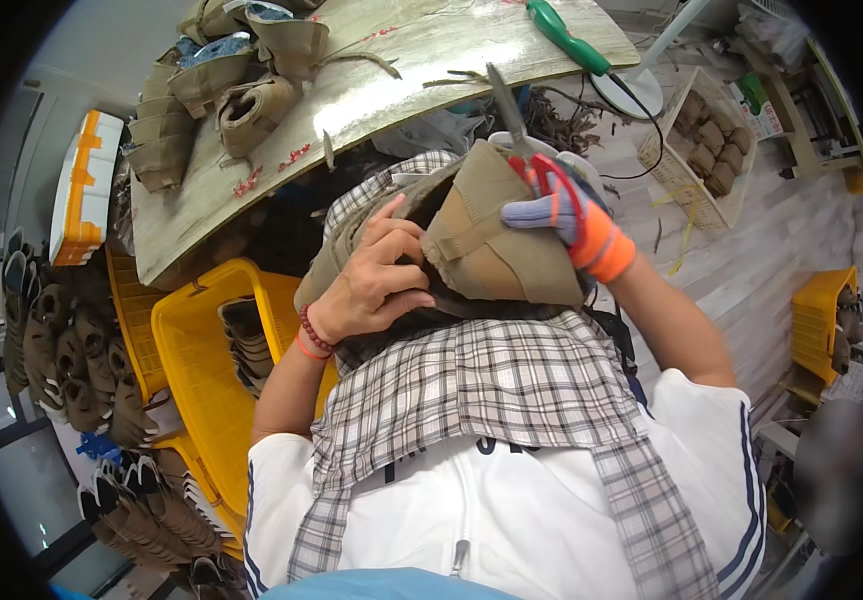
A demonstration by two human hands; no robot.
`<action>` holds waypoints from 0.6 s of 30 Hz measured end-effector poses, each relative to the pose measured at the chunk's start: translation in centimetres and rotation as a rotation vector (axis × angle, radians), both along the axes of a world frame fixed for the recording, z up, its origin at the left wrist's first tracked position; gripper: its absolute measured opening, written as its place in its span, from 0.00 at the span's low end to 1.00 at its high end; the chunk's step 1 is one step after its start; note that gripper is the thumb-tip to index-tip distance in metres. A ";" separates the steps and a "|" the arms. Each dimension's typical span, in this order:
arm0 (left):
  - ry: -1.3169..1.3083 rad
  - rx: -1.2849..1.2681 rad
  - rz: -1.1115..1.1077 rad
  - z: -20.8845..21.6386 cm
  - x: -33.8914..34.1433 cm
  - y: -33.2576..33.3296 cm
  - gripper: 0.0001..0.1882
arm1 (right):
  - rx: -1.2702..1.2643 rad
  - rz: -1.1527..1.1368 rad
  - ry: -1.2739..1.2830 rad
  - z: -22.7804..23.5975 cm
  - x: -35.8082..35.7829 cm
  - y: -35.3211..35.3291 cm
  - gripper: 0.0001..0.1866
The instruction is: The person trims the interior lining of several beige boots using scissors and a green electric trimmer. They handle the boots one at a time, cutting away excess material from the inside and occasionally using the electric tool to smooth the edges before placing the boots back on the table.
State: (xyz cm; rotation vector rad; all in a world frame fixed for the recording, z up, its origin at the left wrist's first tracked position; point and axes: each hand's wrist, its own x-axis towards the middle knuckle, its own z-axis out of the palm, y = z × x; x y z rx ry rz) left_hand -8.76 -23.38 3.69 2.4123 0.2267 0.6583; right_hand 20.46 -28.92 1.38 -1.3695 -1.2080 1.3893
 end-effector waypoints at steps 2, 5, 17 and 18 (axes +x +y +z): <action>-0.055 -0.038 -0.004 -0.5 -0.3 -0.1 0.10 | -0.168 0.012 0.160 1.8 -3.7 1.1 0.23; -0.072 0.000 0.026 -0.7 -0.3 0.1 0.10 | 0.189 0.155 -0.190 1.6 -5.9 1.6 0.18; -0.079 0.040 0.022 -1.1 0.6 1.0 0.12 | 0.307 0.033 -0.096 -4.3 -9.9 0.8 0.20; -0.125 -0.044 0.087 0.0 0.0 1.6 0.11 | 0.241 0.028 -0.038 -2.6 -10.3 0.5 0.20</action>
